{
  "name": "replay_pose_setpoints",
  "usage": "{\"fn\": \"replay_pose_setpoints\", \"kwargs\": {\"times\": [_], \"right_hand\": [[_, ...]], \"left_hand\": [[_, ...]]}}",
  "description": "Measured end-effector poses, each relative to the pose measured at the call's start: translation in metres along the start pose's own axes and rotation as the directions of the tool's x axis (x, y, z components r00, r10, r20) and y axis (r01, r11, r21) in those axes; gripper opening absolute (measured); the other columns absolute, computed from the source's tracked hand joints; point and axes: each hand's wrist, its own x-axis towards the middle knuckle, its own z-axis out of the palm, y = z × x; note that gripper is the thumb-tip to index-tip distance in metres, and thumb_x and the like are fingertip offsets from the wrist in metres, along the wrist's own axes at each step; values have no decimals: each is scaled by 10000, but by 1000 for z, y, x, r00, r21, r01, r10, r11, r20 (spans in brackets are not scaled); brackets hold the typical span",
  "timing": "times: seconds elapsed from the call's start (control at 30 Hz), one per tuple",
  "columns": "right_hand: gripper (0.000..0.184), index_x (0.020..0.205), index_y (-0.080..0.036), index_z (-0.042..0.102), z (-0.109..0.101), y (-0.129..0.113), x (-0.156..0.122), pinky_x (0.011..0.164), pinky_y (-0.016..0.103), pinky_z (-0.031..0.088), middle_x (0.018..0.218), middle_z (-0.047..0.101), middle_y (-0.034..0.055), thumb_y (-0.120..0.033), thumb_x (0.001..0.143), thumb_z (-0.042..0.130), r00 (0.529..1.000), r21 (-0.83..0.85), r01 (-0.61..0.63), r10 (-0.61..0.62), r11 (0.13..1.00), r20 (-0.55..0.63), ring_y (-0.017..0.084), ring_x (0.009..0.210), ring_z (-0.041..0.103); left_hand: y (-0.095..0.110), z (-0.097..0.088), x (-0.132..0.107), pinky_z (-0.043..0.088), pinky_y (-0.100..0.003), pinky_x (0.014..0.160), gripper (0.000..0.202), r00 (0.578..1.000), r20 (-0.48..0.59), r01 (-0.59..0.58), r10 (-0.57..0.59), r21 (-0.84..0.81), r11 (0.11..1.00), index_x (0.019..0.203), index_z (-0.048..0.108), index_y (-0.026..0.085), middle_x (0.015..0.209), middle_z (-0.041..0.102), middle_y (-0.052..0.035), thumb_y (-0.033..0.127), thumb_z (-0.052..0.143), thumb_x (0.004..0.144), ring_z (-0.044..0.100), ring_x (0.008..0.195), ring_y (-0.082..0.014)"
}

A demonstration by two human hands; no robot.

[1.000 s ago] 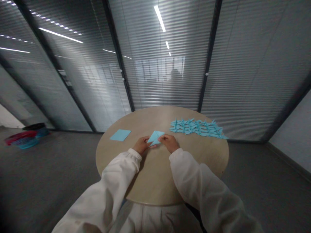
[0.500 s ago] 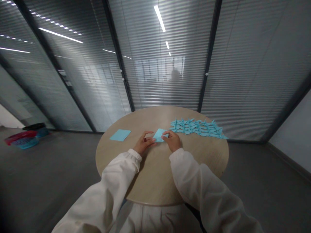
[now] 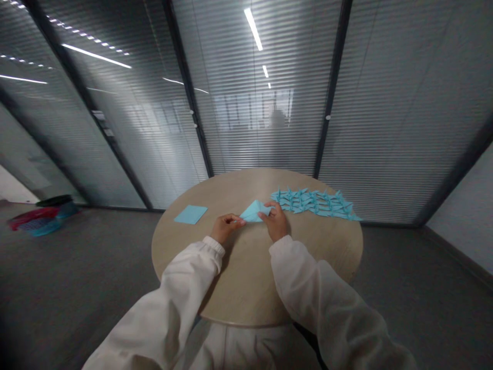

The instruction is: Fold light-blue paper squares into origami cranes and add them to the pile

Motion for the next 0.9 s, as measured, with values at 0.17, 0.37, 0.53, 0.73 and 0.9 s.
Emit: {"fn": "replay_pose_setpoints", "kwargs": {"times": [0.17, 0.37, 0.53, 0.73, 0.9], "right_hand": [[413, 896, -229, 475, 0, 2, 1, 660, 308, 504, 711, 659, -23, -296, 580, 733, 1000, 38, -4, 4, 999, 4, 179, 683, 650], [376, 899, -229, 481, -3, 4, 3, 645, 296, 490, 686, 647, -30, -311, 617, 716, 1000, 1, 14, -14, 1000, 12, 168, 647, 635], [370, 916, -225, 482, -4, 3, 3, 671, 298, 483, 699, 653, -22, -319, 635, 705, 999, -6, 34, -34, 999, 11, 167, 666, 634], [377, 949, -227, 491, -8, 9, 7, 679, 305, 491, 761, 665, -4, -298, 641, 697, 999, -55, 51, -51, 997, 3, 175, 701, 637], [393, 982, -225, 497, -11, 13, 9, 695, 312, 500, 797, 674, 6, -290, 646, 691, 998, -70, 67, -67, 995, 4, 184, 741, 647]], "left_hand": [[2, 2, -2, 503, -272, 640, 405, 998, 49, 53, -46, -162, 985, 666, 654, 98, 651, 686, -53, 399, 829, 457, 630, 600, -148], [3, 3, -3, 551, -298, 658, 491, 988, 133, 120, -83, -307, 944, 814, 526, 136, 677, 704, -58, 309, 844, 482, 688, 688, -198], [2, 3, -2, 561, -294, 625, 492, 987, 129, 134, -96, -324, 937, 889, 434, 166, 637, 696, -40, 201, 807, 570, 698, 692, -212], [3, 3, -3, 566, -278, 610, 438, 980, 157, 167, -125, -292, 942, 902, 462, 149, 664, 705, -58, 145, 783, 605, 699, 705, -210], [1, 1, -2, 570, -277, 616, 445, 967, 195, 214, -163, -282, 935, 895, 514, 129, 707, 715, -77, 136, 810, 563, 699, 737, -219]]}}
